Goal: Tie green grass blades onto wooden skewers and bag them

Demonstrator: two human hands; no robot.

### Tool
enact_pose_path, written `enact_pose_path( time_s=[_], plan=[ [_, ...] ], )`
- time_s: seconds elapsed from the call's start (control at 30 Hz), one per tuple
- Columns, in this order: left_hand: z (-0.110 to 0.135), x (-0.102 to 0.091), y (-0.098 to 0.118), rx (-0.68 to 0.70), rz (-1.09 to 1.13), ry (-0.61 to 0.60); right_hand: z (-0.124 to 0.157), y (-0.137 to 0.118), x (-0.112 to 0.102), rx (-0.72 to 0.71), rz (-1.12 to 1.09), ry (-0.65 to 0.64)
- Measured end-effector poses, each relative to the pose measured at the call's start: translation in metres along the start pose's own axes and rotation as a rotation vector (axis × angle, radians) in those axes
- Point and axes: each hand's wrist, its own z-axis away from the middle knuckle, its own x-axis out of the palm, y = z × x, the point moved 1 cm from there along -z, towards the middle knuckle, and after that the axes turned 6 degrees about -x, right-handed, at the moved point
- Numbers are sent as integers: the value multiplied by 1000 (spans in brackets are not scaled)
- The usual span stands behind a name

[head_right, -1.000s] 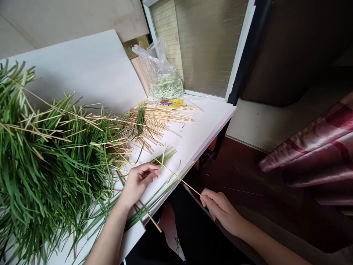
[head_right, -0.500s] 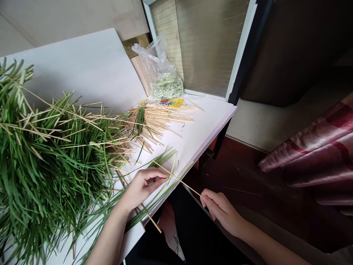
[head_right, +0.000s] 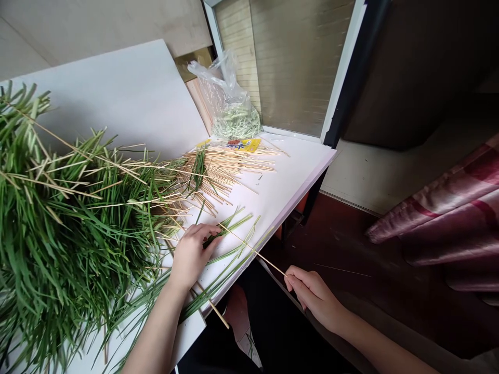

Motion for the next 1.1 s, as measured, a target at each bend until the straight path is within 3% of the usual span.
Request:
enact_pose_path(
  time_s=[0.27,0.6,0.87,1.1],
  plan=[
    [-1,-1,0,-69,138,13,-1,0,0,-7,20,-1],
    [-2,-6,-1,-132,259,160,-1,-1,0,3,35,-6],
    [-1,1,-2,-235,502,29,0,4,-1,1,16,1],
    [-1,3,-4,-236,532,1,2,4,-1,-4,1,6]
  ],
)
